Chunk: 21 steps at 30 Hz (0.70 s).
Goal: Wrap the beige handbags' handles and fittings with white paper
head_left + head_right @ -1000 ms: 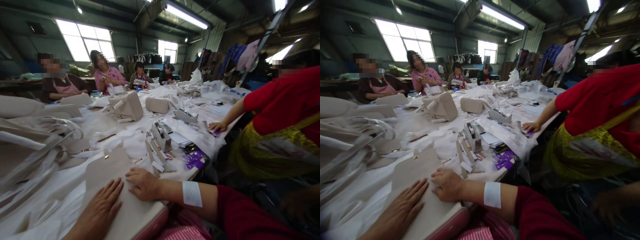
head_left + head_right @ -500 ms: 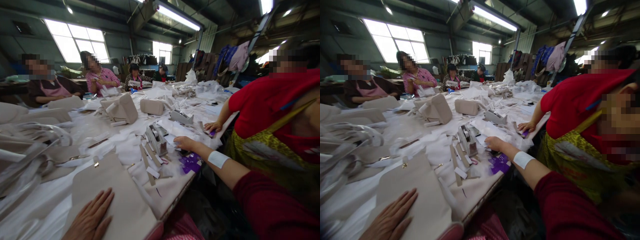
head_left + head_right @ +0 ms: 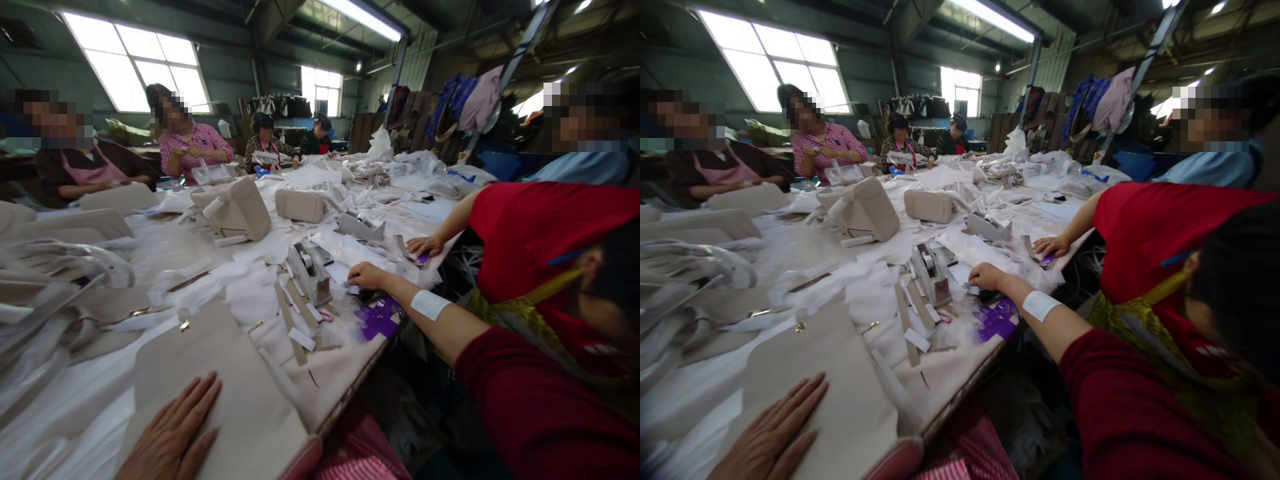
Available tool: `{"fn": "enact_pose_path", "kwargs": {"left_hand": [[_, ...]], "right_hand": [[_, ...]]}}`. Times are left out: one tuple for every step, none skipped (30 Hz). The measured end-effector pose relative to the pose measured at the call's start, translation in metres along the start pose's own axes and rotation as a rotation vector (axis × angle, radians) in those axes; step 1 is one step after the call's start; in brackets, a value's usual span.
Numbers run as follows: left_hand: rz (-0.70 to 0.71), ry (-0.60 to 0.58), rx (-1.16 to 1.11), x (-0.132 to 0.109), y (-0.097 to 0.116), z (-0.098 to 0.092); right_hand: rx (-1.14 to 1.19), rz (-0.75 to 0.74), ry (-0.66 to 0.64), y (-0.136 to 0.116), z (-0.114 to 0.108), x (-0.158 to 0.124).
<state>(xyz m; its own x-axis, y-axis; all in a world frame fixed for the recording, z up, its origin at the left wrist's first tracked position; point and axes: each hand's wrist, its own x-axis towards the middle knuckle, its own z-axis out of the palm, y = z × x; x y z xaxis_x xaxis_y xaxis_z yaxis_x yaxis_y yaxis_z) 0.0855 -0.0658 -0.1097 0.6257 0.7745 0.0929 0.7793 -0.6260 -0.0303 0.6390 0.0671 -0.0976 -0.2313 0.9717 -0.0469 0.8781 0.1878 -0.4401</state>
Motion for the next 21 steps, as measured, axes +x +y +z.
{"fn": "enact_pose_path", "kwargs": {"left_hand": [[0.0, -0.002, 0.0, 0.0, 0.001, -0.001], [0.0, -0.004, 0.002, 0.001, 0.001, -0.002], [0.001, -0.002, 0.006, 0.001, 0.002, -0.003], [0.002, 0.001, 0.008, 0.001, 0.002, -0.003], [0.003, 0.007, 0.008, 0.001, 0.002, -0.003], [0.002, 0.014, 0.005, 0.0, 0.002, -0.003], [0.002, 0.02, 0.001, 0.0, 0.002, -0.003], [0.001, 0.026, -0.002, 0.0, 0.001, -0.002], [0.0, 0.03, -0.003, 0.0, 0.001, -0.002], [-0.001, 0.031, -0.003, -0.001, 0.001, -0.001], [-0.001, 0.032, 0.0, -0.001, 0.001, -0.001], [0.0, 0.028, 0.003, -0.001, 0.0, -0.001], [0.002, 0.026, 0.004, -0.001, 0.0, 0.0], [0.005, 0.023, 0.004, -0.001, 0.0, 0.0], [0.008, 0.022, 0.004, -0.001, 0.001, -0.001], [0.01, 0.022, 0.005, -0.001, 0.001, -0.001], [0.01, 0.024, 0.006, -0.001, 0.001, -0.001], [0.011, 0.025, 0.008, -0.001, 0.001, -0.001], [0.012, 0.028, 0.01, 0.0, 0.001, -0.001], [0.013, 0.029, 0.009, 0.0, 0.001, -0.002], [0.016, 0.031, 0.007, 0.0, 0.001, -0.002]], "right_hand": [[0.003, 0.004, -0.002, 0.0, 0.0, 0.0], [0.005, 0.008, -0.005, 0.001, 0.0, 0.0], [0.005, 0.012, -0.008, 0.001, 0.0, 0.001], [0.004, 0.015, -0.011, 0.0, -0.001, 0.001], [0.003, 0.018, -0.014, 0.0, -0.001, 0.001], [0.0, 0.021, -0.018, -0.001, -0.001, 0.001], [-0.002, 0.022, -0.022, -0.001, -0.002, 0.001], [-0.005, 0.024, -0.025, -0.002, -0.002, 0.001], [-0.009, 0.025, -0.028, -0.003, -0.003, 0.001], [-0.012, 0.027, -0.031, -0.004, -0.004, 0.001], [-0.016, 0.028, -0.034, -0.005, -0.005, 0.0], [-0.019, 0.029, -0.038, -0.006, -0.005, 0.0], [-0.022, 0.031, -0.041, -0.007, -0.006, 0.0], [-0.026, 0.034, -0.044, -0.008, -0.007, 0.0], [-0.029, 0.036, -0.046, -0.009, -0.008, 0.0], [-0.031, 0.039, -0.048, -0.01, -0.008, -0.001], [-0.033, 0.041, -0.049, -0.01, -0.009, -0.001], [-0.034, 0.043, -0.05, -0.01, -0.009, -0.001], [-0.034, 0.044, -0.052, -0.011, -0.009, -0.001], [-0.033, 0.044, -0.054, -0.011, -0.009, -0.001], [-0.032, 0.045, -0.056, -0.01, -0.008, -0.001]]}}
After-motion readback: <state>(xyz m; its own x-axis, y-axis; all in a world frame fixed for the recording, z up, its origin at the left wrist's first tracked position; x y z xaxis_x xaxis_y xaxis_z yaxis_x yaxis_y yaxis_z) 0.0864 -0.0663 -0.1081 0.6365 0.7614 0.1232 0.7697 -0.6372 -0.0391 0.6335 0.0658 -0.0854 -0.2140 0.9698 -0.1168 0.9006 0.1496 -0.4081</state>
